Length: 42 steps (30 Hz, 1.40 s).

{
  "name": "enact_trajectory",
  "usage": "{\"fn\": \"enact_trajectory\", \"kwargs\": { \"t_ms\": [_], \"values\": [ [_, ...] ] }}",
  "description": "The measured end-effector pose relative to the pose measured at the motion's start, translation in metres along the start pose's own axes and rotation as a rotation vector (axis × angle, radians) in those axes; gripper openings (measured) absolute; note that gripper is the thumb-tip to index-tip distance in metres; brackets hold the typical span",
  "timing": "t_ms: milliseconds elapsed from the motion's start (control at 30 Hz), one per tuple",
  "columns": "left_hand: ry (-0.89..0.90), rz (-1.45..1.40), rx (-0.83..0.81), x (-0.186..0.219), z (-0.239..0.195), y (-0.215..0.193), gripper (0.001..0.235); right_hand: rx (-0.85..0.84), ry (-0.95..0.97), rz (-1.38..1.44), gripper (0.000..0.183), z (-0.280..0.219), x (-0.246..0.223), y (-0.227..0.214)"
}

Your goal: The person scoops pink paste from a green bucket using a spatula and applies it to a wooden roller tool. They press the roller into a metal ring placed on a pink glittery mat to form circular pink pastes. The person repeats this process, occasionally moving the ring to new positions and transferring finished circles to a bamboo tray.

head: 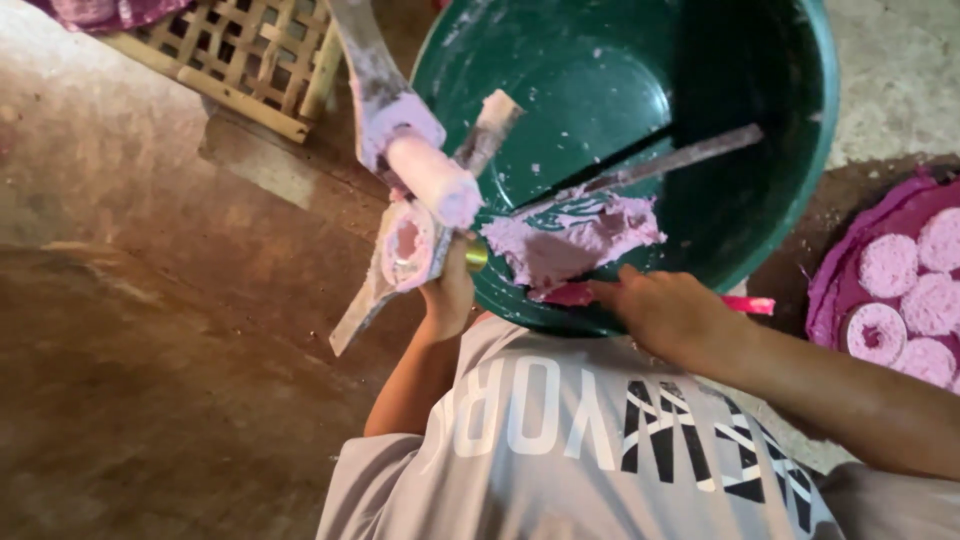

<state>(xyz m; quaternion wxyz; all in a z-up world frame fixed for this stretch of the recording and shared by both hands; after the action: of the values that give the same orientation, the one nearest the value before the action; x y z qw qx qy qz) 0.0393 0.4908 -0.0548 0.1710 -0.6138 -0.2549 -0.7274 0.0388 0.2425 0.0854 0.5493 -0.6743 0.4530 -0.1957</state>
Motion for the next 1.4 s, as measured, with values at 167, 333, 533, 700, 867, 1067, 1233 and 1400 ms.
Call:
{"fn": "enact_trajectory", "kwargs": {
  "t_ms": [167, 333, 533, 700, 867, 1067, 1233, 1400],
  "values": [
    [-0.063, -0.031, -0.026, -0.007, -0.003, -0.002, 0.014, -0.095, 0.166, -0.164, 0.049, -0.019, 0.02, -0.043],
    [-0.14, -0.148, 0.041, -0.014, 0.004, 0.004, 0.015, -0.045, 0.099, -0.222, 0.04, -0.023, 0.029, -0.032],
    [-0.053, -0.105, 0.111, -0.008, 0.002, 0.01, 0.026, -0.065, 0.085, -0.087, 0.05, -0.007, 0.026, -0.005],
    [0.036, -0.068, 0.089, -0.011, 0.0, 0.013, 0.028, -0.025, 0.114, -0.028, 0.041, 0.002, 0.014, 0.01],
    [0.161, 0.043, 0.056, -0.017, -0.002, 0.014, 0.033, -0.005, 0.104, 0.012, 0.025, 0.014, 0.008, 0.033],
    [0.012, -0.104, 0.14, -0.014, 0.004, 0.019, 0.031, 0.111, 0.177, 0.15, 0.024, 0.048, -0.006, 0.04],
    [-0.13, -0.305, 0.159, 0.0, 0.009, 0.021, 0.028, 0.226, 0.233, 0.206, 0.022, 0.065, 0.037, 0.03],
    [-0.157, -0.287, 0.123, 0.007, 0.008, 0.022, 0.027, -0.08, 0.322, -0.117, 0.02, 0.03, 0.085, 0.007]
  ]
}}
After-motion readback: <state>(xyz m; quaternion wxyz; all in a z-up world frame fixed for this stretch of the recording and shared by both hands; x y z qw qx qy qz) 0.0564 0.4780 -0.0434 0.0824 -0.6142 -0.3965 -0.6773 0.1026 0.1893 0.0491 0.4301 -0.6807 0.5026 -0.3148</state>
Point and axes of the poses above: each hand's wrist, its own z-axis towards the middle knuckle, its own y-axis out of the palm, x = y × z, the point moved 3 cm from there along z, towards the middle knuckle, and after that the axes turned 15 degrees about x, right-handed, at the moved point
